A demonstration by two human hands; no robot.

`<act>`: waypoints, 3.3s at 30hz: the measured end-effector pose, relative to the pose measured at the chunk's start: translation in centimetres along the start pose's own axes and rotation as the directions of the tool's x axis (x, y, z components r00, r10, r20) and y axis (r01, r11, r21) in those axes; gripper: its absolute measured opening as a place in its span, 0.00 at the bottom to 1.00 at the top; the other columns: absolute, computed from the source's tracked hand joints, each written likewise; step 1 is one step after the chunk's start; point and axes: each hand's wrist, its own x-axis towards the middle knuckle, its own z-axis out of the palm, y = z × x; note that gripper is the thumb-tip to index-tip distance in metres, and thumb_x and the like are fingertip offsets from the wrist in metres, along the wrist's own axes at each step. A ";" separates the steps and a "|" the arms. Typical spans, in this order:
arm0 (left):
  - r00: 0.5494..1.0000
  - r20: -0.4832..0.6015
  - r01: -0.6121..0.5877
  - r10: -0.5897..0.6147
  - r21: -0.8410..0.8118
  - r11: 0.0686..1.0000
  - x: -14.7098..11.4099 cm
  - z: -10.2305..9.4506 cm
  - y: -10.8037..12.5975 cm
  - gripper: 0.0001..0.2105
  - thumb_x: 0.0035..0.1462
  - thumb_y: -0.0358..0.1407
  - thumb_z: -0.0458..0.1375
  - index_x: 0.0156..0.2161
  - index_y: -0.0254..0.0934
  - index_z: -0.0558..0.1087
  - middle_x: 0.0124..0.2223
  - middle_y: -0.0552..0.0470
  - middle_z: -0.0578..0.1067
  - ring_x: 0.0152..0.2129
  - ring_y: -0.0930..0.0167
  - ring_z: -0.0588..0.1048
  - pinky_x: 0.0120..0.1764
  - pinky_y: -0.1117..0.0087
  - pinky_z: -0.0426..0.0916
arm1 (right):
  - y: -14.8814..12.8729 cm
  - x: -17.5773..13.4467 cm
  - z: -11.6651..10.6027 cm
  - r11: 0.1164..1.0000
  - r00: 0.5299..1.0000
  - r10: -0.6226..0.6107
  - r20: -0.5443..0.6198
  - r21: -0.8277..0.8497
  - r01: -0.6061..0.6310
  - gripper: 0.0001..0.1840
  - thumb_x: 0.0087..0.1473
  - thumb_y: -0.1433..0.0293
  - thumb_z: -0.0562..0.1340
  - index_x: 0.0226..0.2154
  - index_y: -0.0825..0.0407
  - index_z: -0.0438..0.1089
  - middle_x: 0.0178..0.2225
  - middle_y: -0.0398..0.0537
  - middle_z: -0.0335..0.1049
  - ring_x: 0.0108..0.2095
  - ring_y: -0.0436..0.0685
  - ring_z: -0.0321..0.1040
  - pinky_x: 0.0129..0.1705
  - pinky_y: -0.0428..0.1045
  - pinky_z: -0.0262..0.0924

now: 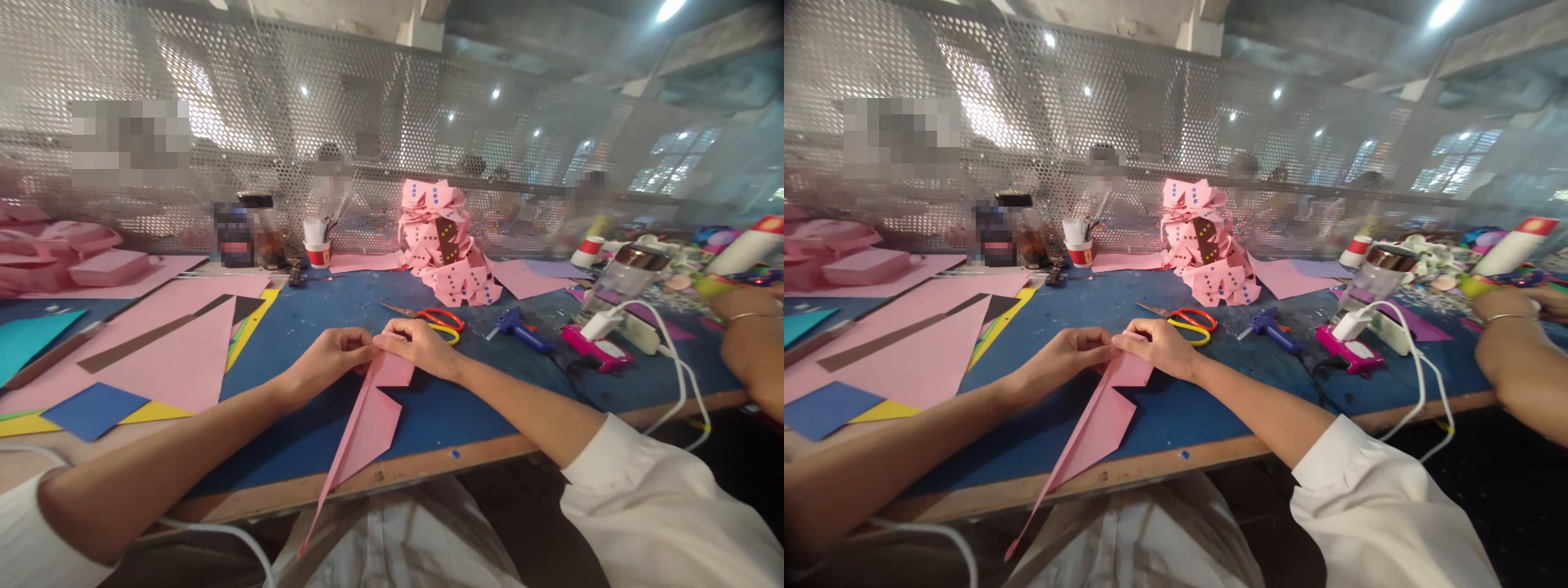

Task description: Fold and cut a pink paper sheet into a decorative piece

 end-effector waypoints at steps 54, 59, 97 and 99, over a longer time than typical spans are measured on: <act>0.983 0.142 0.115 -0.116 0.015 0.993 0.2 -1.2 0.3 0.14 0.49 0.44 0.70 0.35 0.36 0.79 0.29 0.53 0.77 0.25 0.73 0.74 0.30 0.74 0.70 | 0.8 0.7 -2.1 0.995 0.960 -0.044 -0.277 -0.103 0.016 0.29 0.62 0.47 0.55 0.22 0.49 0.48 0.24 0.38 0.41 0.26 0.49 0.43 0.29 0.49 0.41; 0.980 0.153 0.124 -0.123 0.000 0.992 0.1 -1.1 0.5 0.15 0.47 0.44 0.71 0.36 0.36 0.79 0.29 0.52 0.77 0.24 0.73 0.73 0.28 0.73 0.70 | 0.9 0.8 -2.4 0.996 0.947 -0.037 -0.319 -0.091 0.008 0.30 0.61 0.45 0.56 0.22 0.49 0.48 0.24 0.38 0.41 0.26 0.50 0.44 0.28 0.49 0.42; 0.970 -0.233 0.005 -0.064 -0.247 0.969 0.9 -2.0 0.5 0.19 0.46 0.41 0.73 0.40 0.34 0.75 0.33 0.54 0.78 0.29 0.74 0.76 0.37 0.71 0.73 | -0.2 -0.4 -0.4 0.782 0.867 -0.439 -0.237 -0.576 0.239 0.09 0.62 0.74 0.59 0.45 0.49 0.69 0.45 0.52 0.68 0.49 0.60 0.66 0.55 0.57 0.60; 0.968 -0.243 0.003 -0.067 -0.256 0.967 0.9 -2.1 0.4 0.19 0.46 0.40 0.73 0.41 0.34 0.75 0.33 0.54 0.78 0.28 0.74 0.76 0.37 0.72 0.73 | -0.5 -0.7 -0.2 0.675 0.859 -0.492 -0.142 -0.686 0.273 0.12 0.61 0.76 0.59 0.46 0.48 0.70 0.48 0.53 0.69 0.52 0.62 0.63 0.56 0.59 0.58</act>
